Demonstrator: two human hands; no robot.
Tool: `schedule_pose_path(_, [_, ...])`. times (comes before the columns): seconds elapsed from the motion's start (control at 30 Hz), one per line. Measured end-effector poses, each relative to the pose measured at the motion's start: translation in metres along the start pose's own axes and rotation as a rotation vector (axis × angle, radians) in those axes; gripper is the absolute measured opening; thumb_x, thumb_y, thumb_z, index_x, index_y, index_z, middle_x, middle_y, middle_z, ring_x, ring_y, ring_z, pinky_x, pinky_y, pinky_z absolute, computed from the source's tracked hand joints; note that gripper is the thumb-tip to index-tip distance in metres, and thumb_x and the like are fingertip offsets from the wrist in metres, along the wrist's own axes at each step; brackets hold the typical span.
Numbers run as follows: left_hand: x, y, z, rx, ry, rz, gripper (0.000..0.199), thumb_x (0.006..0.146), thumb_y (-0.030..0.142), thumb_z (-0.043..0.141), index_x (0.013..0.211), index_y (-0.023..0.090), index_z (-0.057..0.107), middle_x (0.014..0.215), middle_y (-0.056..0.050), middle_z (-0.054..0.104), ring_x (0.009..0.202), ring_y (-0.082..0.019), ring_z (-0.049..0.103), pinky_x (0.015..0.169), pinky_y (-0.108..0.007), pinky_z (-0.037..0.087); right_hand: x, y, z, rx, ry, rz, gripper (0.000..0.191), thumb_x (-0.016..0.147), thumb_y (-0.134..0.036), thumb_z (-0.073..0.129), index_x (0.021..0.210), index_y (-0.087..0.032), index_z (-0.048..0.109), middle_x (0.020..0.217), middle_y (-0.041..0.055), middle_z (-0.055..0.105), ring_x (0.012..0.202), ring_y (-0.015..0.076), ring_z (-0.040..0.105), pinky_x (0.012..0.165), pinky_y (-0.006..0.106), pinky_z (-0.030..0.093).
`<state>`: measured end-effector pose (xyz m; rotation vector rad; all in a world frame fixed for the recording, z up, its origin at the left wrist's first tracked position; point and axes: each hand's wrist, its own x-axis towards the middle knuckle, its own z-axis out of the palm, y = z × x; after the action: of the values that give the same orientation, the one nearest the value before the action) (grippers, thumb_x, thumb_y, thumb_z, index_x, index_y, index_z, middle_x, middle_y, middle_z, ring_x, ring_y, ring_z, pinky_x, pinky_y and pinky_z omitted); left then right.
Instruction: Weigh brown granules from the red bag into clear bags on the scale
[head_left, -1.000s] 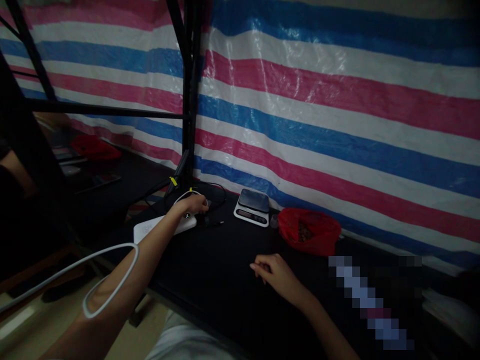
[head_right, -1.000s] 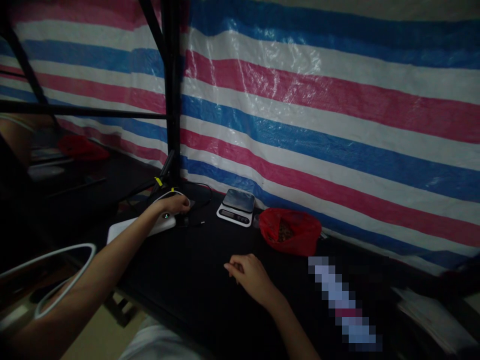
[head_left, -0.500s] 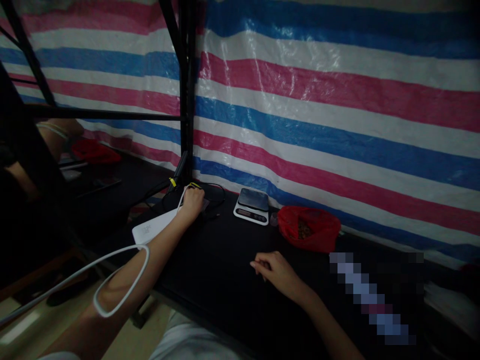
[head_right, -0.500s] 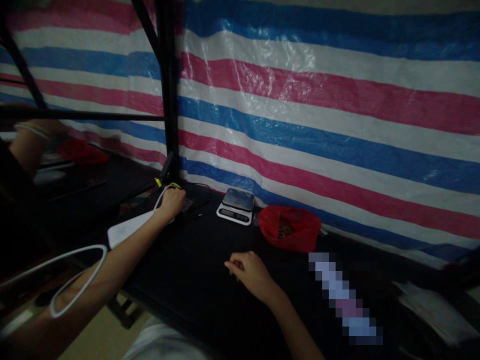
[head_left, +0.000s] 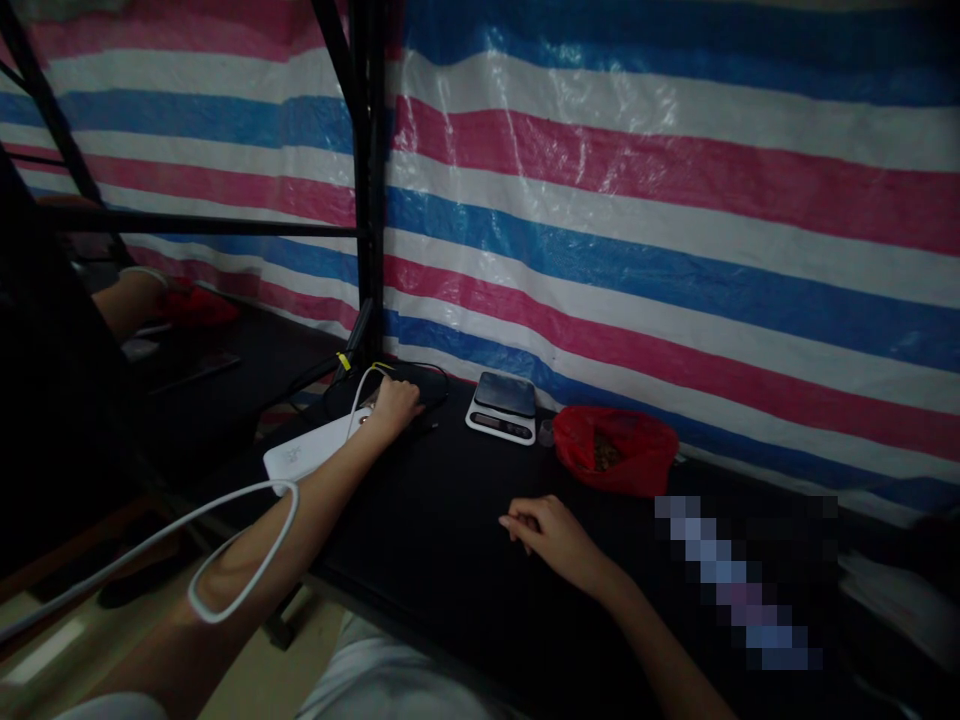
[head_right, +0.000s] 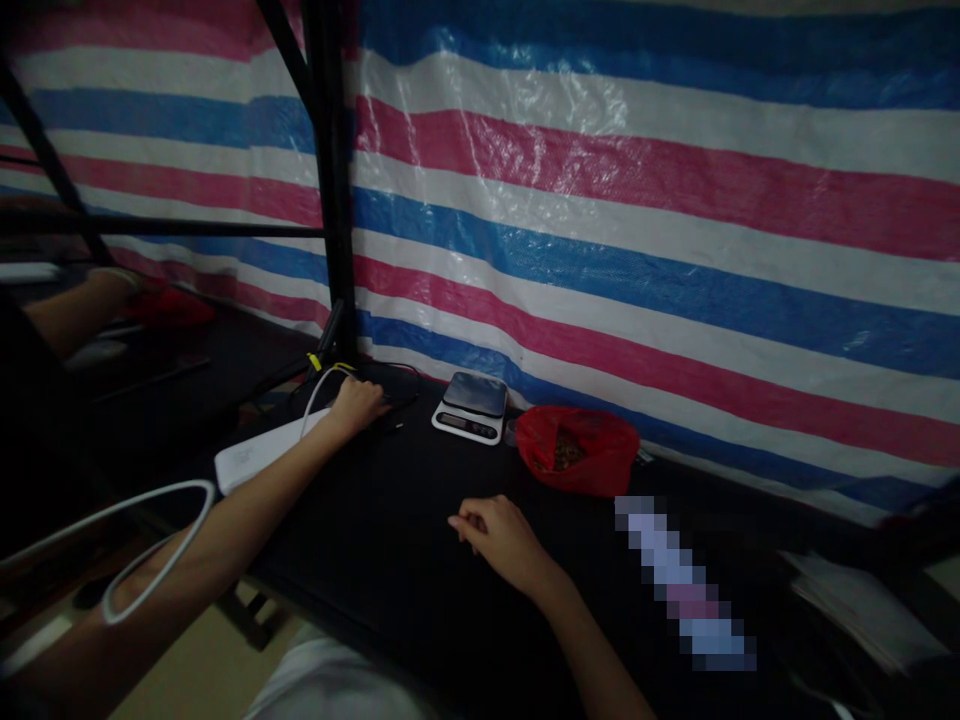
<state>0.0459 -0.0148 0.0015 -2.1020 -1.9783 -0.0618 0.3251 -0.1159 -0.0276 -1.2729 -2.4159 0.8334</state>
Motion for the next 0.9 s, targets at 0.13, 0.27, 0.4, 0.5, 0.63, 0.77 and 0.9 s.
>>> schedule_pose_path(0.13, [0.002,0.003,0.004,-0.023,-0.023,0.025,0.026,0.082,0.029,0.047,0.085,0.009,0.064,0.084,-0.019,0.064,0.086,-0.028,0.059,0.080,-0.038,0.031,0.000,0.000,0.000,0.008,-0.007,0.010,0.033,0.084,-0.040,0.042,0.064,-0.017,0.056,0.051,-0.0020,0.054,0.050,0.0091,0.052,0.052,0.019,0.033])
schedule_pose_path(0.27, [0.000,0.011,0.004,-0.070,-0.033,0.034,0.027,0.084,0.027,0.044,0.081,0.010,0.065,0.077,-0.019,0.065,0.082,-0.027,0.060,0.078,-0.038,0.030,0.001,0.000,0.001,0.003,-0.001,0.010,0.034,0.084,-0.041,0.042,0.064,-0.017,0.056,0.052,-0.0021,0.055,0.050,0.0088,0.052,0.051,0.019,0.033])
schedule_pose_path(0.4, [-0.004,0.013,-0.001,-0.011,-0.120,0.060,0.022,0.081,0.013,0.043,0.079,0.009,0.064,0.080,-0.019,0.066,0.082,-0.027,0.060,0.076,-0.036,0.032,0.000,0.001,0.001,0.006,0.010,0.007,0.033,0.084,-0.040,0.043,0.064,-0.017,0.056,0.052,-0.0024,0.055,0.050,0.0085,0.052,0.051,0.018,0.033])
schedule_pose_path(0.5, [-0.003,0.009,-0.012,0.032,-0.075,0.109,0.024,0.081,0.010,0.039,0.084,0.006,0.063,0.084,-0.019,0.065,0.083,-0.028,0.060,0.075,-0.037,0.033,-0.001,0.002,0.002,0.034,0.020,-0.005,0.033,0.084,-0.040,0.044,0.065,-0.016,0.057,0.051,-0.0027,0.054,0.049,0.0080,0.052,0.050,0.018,0.033])
schedule_pose_path(0.63, [-0.005,0.028,-0.033,-0.132,0.088,0.160,0.027,0.085,0.025,0.036,0.091,0.011,0.058,0.081,-0.014,0.065,0.079,-0.024,0.061,0.071,-0.032,0.035,0.002,0.005,0.001,0.112,0.089,-0.006,0.033,0.084,-0.042,0.043,0.070,-0.016,0.058,0.052,-0.0025,0.055,0.048,0.0076,0.051,0.050,0.017,0.035])
schedule_pose_path(0.77, [-0.021,0.099,-0.034,-0.590,-0.097,0.548,0.022,0.084,0.030,0.038,0.081,0.019,0.056,0.072,-0.001,0.064,0.069,-0.014,0.059,0.060,-0.022,0.035,0.007,0.016,-0.002,0.248,0.275,0.073,0.039,0.088,-0.047,0.028,0.095,-0.017,0.054,0.056,-0.0032,0.058,0.037,0.0069,0.045,0.042,0.018,0.034])
schedule_pose_path(0.9, [-0.036,0.162,-0.017,-0.762,-0.005,0.641,0.017,0.082,0.030,0.042,0.077,0.017,0.053,0.067,-0.001,0.059,0.064,-0.013,0.055,0.058,-0.022,0.034,0.011,0.037,-0.008,0.240,0.477,0.220,0.054,0.089,-0.051,0.017,0.073,-0.015,0.054,0.051,0.0006,0.056,0.036,0.0081,0.047,0.040,0.018,0.035])
